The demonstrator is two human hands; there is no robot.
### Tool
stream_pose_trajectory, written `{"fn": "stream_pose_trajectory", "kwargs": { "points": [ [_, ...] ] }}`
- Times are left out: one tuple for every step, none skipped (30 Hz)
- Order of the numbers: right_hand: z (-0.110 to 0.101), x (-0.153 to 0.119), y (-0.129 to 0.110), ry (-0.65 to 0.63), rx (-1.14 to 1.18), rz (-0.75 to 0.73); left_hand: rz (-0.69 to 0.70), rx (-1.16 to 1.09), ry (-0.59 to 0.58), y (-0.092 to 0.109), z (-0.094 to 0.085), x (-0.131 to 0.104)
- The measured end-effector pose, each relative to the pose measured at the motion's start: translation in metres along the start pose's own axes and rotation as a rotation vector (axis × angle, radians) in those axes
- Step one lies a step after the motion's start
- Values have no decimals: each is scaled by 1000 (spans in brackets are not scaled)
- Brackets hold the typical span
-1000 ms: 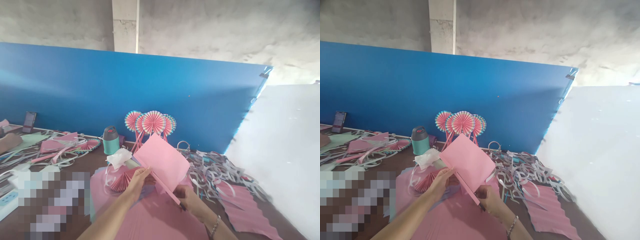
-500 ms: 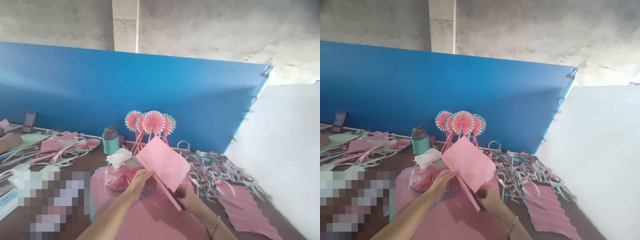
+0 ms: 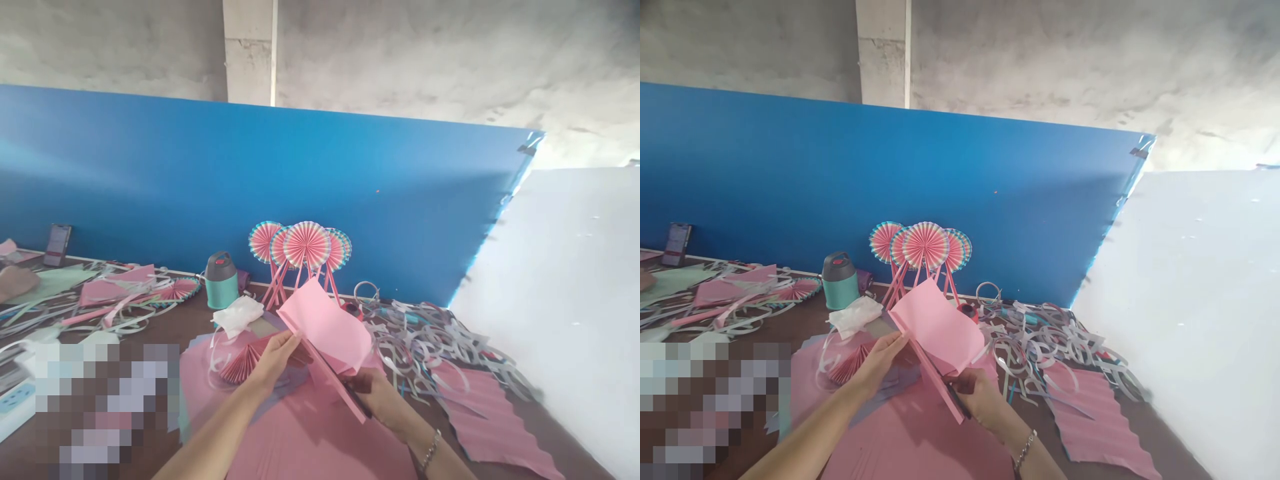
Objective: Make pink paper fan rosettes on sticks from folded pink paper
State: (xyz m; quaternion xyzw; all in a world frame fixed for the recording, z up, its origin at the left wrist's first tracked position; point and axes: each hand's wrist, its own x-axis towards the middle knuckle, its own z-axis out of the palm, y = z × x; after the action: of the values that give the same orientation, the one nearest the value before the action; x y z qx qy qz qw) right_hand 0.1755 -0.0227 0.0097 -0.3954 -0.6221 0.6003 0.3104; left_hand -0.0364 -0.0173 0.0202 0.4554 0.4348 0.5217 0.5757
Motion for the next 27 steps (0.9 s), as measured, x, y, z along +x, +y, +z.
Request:
{"fn": "stream_pose_trajectory", "kwargs": {
  "points": [
    [-1,1,3,-16,33,1,24,20,29,0,-1,1],
    [-2,2,5,-23,49,-1,46,33,51,-1,-1,2],
    [-3,3,7,-22,52,-3,64,37,67,-3,-2,3],
    [-3,4,8,-20,51,-3,74,33,77,-4,-2,4],
    [-3,4,9,-17,46,-1,79,25,81,-5,-2,4],
    [-2,4,8,-14,38,3,79,16,79,-6,-2,4],
    [-1,3,6,-13,27,10,77,8,75,-7,-1,4],
    [-1,2,4,-14,11,17,74,3,68,-8,-1,4],
    [0,1,1,-14,-7,20,70,0,60,-8,0,3],
    [1,0,-1,-13,-29,24,67,-1,52,-8,1,3],
    [1,-1,-3,-9,-54,28,66,0,48,-7,1,2],
    [1,-2,-5,-1,-78,29,65,2,46,-7,2,2],
    [1,-2,-5,6,-97,28,64,4,47,-6,2,1],
    [0,-1,-5,12,-108,24,61,6,48,-6,3,1],
    [-1,0,-3,14,-112,15,56,10,49,-5,3,0],
    [-2,0,-1,12,-112,9,52,14,50,-5,3,0],
    [-2,1,1,8,-111,6,46,19,49,-4,3,0],
    [-3,2,3,4,-112,6,44,24,44,-4,3,0],
    [-4,2,4,-1,-111,8,45,28,40,-4,4,-1],
    [-4,2,5,-5,-105,10,48,31,37,-4,4,-1],
    [-4,2,5,-8,-96,11,53,36,37,-4,4,-1],
    [-4,2,4,-9,-85,11,58,39,38,-4,4,0],
    [-3,1,2,-9,-77,12,61,43,38,-5,4,0],
    [-3,0,0,-10,-73,16,62,46,40,-5,4,0],
    [-2,-1,-2,-13,-75,18,60,48,40,-5,3,0],
    [-1,-2,-4,-14,-80,18,59,49,38,-5,3,0],
    [0,-3,-6,-4,-85,15,58,49,37,-5,3,0]
  ]
}}
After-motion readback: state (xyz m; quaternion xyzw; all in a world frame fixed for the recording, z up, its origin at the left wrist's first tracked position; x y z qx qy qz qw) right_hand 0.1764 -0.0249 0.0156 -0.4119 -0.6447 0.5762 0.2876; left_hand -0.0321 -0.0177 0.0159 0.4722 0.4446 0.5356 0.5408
